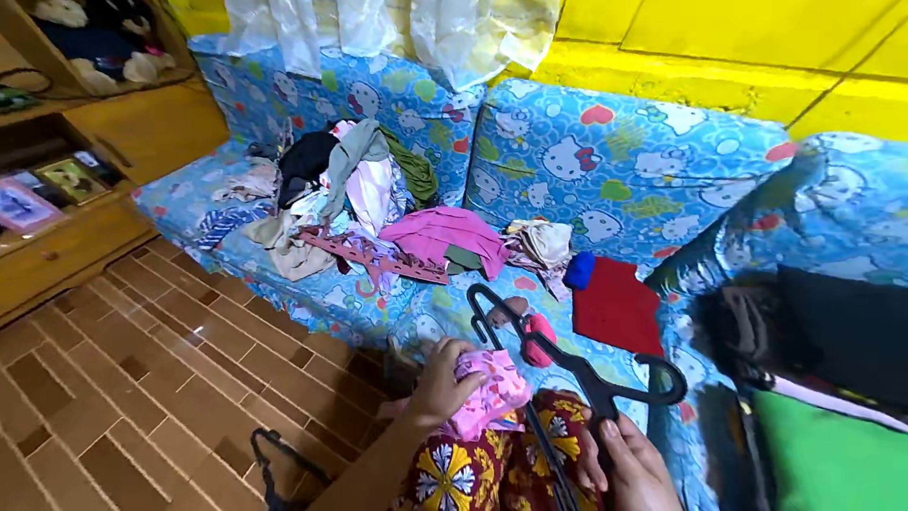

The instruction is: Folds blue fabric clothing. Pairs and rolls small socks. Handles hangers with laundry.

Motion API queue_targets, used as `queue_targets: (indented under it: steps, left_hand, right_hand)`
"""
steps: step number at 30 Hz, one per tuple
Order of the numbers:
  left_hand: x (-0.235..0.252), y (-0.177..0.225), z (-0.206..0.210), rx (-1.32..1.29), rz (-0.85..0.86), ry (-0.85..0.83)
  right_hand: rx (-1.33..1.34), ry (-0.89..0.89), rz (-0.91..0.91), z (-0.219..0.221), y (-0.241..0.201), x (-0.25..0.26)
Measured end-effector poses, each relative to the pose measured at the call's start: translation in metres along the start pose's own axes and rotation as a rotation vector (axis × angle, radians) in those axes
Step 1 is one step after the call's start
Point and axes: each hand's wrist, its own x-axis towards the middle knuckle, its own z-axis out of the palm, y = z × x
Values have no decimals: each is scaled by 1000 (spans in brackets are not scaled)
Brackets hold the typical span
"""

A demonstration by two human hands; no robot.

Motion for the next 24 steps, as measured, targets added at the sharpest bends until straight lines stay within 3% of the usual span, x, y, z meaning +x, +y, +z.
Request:
queue_targets:
  steps: [3,6,10,14,19,21,24]
  left_hand:
    - [-8,11,2,151,62,95]
    - [-12,16,1,216,113,64]
    - [-15,21,-4,183,97,-157]
    - [-26,38,-16,89,83,-461]
    - [-59,71,-66,-210,547,-200]
    - [-79,81,-103,-337,628,-86]
    - [-115,82,-154,-503,614,307]
  right_hand:
    - [30,-7,-31,5,9,2]
    - [34,12,-56,14,16,4]
    - [-10,-61,-115,22,23,8]
    - [-262,-143,-266,31,26,16]
    - [-724,-77,-431,62,34,35]
    - [-785,-115,-333,78,43,45]
    - [-745,-210,-75,107,59,61]
